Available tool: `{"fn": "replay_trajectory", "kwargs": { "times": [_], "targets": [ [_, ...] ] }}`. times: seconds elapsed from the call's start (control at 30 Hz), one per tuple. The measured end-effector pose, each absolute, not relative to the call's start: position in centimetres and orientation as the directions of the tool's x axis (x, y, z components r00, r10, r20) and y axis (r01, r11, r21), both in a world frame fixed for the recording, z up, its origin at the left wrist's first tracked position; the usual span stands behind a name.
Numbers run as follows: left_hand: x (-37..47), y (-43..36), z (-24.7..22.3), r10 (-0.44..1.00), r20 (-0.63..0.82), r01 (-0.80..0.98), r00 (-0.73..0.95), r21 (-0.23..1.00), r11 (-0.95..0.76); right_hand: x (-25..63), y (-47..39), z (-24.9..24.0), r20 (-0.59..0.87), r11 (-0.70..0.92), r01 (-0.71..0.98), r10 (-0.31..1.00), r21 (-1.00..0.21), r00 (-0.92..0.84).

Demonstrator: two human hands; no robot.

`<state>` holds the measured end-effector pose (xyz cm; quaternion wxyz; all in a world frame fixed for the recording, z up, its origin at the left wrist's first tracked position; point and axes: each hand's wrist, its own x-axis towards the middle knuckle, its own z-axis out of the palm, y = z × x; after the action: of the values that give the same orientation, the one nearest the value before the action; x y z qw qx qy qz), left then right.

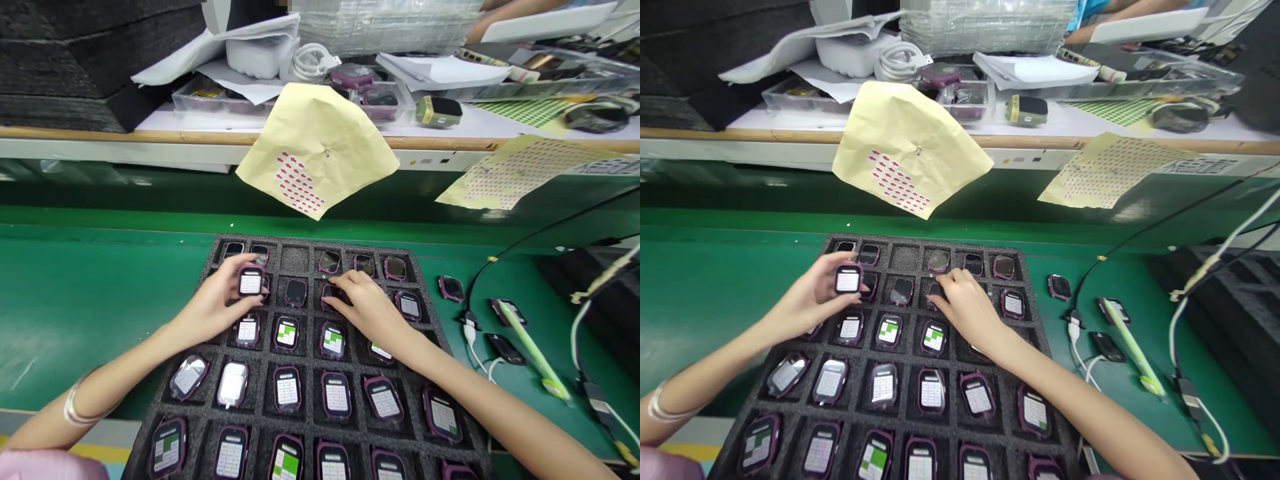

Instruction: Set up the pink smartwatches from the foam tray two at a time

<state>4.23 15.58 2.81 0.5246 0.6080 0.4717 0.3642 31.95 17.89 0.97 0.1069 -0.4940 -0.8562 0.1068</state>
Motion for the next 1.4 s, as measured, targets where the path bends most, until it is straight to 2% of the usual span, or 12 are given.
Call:
{"fn": "replay_trajectory", "kwargs": {
  "times": [0.13,0.2,0.3,0.4,0.53,0.7,0.8,0.93,1.03,1.13,1.27,1.4],
  "targets": [
    [-0.3,16.6,1.3,0.98,0.023,0.581,0.199,0.802,-0.137,32.3,17.9,1.2,0.061,0.419,0.77,0.892,-0.482,-0.447],
    [-1.7,17.0,0.7,0.963,0.033,0.716,0.267,0.662,-0.221,32.3,17.6,1.4,0.063,0.42,0.703,0.879,-0.574,-0.473],
    [-2.3,17.1,0.5,0.906,0.04,0.773,0.422,0.506,-0.382,32.0,17.3,2.1,0.116,0.389,0.517,0.868,-0.762,-0.482],
    [-1.0,17.2,1.2,0.888,0.151,0.809,0.435,0.367,-0.459,31.7,17.3,3.3,0.036,0.164,0.275,0.908,-0.947,-0.417],
    [3.0,17.3,1.8,0.887,0.11,0.842,0.449,0.282,-0.461,31.4,17.7,4.4,-0.163,-0.144,0.079,0.924,-0.986,-0.345],
    [7.2,17.4,1.1,0.933,0.01,0.927,0.359,0.109,-0.358,31.4,17.8,4.1,-0.298,-0.288,0.086,0.871,-0.954,-0.391],
    [7.1,17.4,0.5,0.94,0.018,0.926,0.34,0.171,-0.338,31.7,17.4,4.0,-0.294,-0.297,0.061,0.854,-0.953,-0.43],
    [5.8,17.8,0.0,0.952,0.056,0.81,0.3,0.512,-0.286,31.9,17.0,4.3,-0.244,-0.33,-0.072,0.812,-0.941,-0.53],
    [5.4,18.4,0.5,0.963,0.047,0.607,0.266,0.768,-0.205,31.8,17.0,4.1,-0.239,-0.342,-0.1,0.809,-0.934,-0.537],
    [5.6,18.5,1.5,0.964,-0.073,0.275,0.255,0.961,0.0,31.7,17.2,3.7,-0.234,-0.334,-0.11,0.826,-0.936,-0.513],
    [6.3,18.0,2.6,0.882,-0.255,-0.189,0.397,0.917,0.35,32.0,17.3,3.5,-0.206,-0.31,-0.121,0.83,-0.943,-0.519],
    [7.1,17.3,2.9,0.82,-0.228,-0.389,0.525,0.793,0.469,32.2,17.1,3.7,-0.187,-0.294,-0.107,0.807,-0.95,-0.561]
  ]
}}
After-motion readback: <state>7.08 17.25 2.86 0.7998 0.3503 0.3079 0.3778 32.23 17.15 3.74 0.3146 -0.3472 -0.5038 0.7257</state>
